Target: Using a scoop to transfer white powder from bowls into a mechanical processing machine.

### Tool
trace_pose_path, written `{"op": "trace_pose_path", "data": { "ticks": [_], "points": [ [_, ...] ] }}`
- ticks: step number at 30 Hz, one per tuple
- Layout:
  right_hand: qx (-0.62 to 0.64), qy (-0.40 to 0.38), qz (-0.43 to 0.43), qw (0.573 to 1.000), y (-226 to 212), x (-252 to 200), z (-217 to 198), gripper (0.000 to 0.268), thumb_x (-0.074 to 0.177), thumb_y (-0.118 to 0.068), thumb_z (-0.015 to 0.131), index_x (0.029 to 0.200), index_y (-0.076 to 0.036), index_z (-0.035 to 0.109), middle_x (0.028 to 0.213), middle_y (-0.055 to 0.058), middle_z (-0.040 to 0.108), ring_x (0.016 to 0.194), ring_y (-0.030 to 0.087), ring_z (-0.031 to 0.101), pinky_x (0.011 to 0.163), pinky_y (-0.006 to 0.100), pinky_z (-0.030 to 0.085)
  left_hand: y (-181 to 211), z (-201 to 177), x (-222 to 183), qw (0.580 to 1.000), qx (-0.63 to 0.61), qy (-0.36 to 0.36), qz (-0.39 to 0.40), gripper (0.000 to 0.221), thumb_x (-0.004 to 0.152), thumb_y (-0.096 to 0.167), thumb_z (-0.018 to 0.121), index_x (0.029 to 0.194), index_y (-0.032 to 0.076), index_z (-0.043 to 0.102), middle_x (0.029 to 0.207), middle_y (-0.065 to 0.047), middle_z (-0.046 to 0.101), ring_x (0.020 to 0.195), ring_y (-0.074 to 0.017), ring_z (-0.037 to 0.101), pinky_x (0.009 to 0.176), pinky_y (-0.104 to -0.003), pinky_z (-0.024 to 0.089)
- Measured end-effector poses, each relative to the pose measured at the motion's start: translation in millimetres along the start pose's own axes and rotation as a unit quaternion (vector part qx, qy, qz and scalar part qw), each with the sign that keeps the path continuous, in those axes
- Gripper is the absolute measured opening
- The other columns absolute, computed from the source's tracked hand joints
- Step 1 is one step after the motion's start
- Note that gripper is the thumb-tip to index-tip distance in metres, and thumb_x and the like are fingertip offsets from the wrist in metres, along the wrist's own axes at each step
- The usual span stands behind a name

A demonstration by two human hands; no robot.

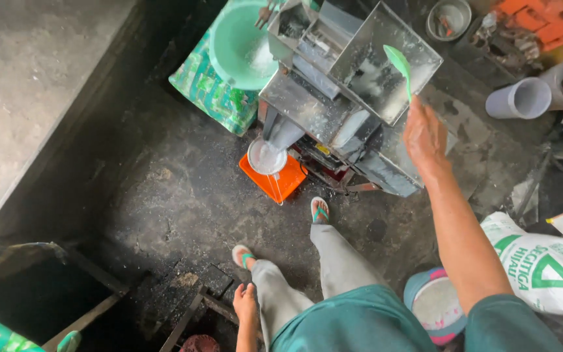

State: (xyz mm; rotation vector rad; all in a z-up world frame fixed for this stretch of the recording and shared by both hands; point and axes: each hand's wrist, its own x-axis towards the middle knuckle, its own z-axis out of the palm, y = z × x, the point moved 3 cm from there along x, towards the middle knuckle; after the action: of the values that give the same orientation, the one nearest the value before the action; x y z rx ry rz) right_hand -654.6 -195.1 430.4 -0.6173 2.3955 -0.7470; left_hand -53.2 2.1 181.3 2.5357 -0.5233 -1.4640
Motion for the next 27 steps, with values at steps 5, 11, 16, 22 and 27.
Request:
{"op": "trace_pose_path", "data": {
  "ticks": [5,11,16,22,27],
  "points": [
    [-0.255,0.149,-0.375,0.879,40.0,15.7,-19.8,0.046,0.105,-0.002,0.059,0.149,0.007,0.048,0.112,0.033,0.065,0.085,0.053,0.064,0.053,0.062,0.045,23.6,14.5,-25.3,0.998,-0.029,-0.047,0.031,0.066,0.081,0.034,0.069,0.140,0.007,0.058,0.120,-0.013,0.070,0.104,-0.0229,0.065,0.094,-0.035,0.049],
    [-0.423,0.032,-0.255,0.869,45.4,6.4,3.1,0.046,0.110,-0.017,0.042,0.155,-0.008,0.040,0.088,0.017,0.061,0.053,0.035,0.050,0.047,0.051,0.039,4.1,-12.1,1.8,0.990,0.071,-0.096,0.069,0.062,0.084,0.035,0.072,0.140,0.010,0.061,0.122,-0.012,0.069,0.104,-0.0210,0.065,0.095,-0.033,0.050],
    [-0.293,0.179,-0.288,0.894,49.3,-3.7,27.0,0.025,0.100,-0.014,0.049,0.123,-0.010,0.057,0.086,0.013,0.066,0.065,0.042,0.063,0.047,0.056,0.043,-4.7,-64.8,42.9,0.982,0.122,-0.114,0.090,0.059,0.083,0.030,0.074,0.136,0.005,0.063,0.103,-0.012,0.069,0.074,-0.0183,0.063,0.075,-0.032,0.053],
    [0.108,0.248,-0.140,0.953,53.4,-197.3,52.3,0.043,0.100,-0.032,0.054,0.140,-0.016,0.054,0.115,0.014,0.073,0.104,0.035,0.069,0.094,0.048,0.041,48.2,-120.6,92.1,0.798,0.525,-0.180,0.237,0.072,0.082,0.053,0.063,0.138,0.007,0.064,0.146,-0.010,0.059,0.141,-0.0215,0.049,0.120,-0.031,0.031],
    [0.308,0.176,-0.045,0.934,164.9,-366.7,124.8,0.043,0.101,-0.021,0.053,0.137,0.002,0.056,0.130,0.030,0.062,0.124,0.048,0.056,0.109,0.054,0.043,130.3,-99.9,47.9,0.544,0.676,-0.315,0.384,0.067,0.089,0.045,0.055,0.142,0.005,0.056,0.149,-0.014,0.053,0.143,-0.0229,0.044,0.122,-0.033,0.027]
  ]
}}
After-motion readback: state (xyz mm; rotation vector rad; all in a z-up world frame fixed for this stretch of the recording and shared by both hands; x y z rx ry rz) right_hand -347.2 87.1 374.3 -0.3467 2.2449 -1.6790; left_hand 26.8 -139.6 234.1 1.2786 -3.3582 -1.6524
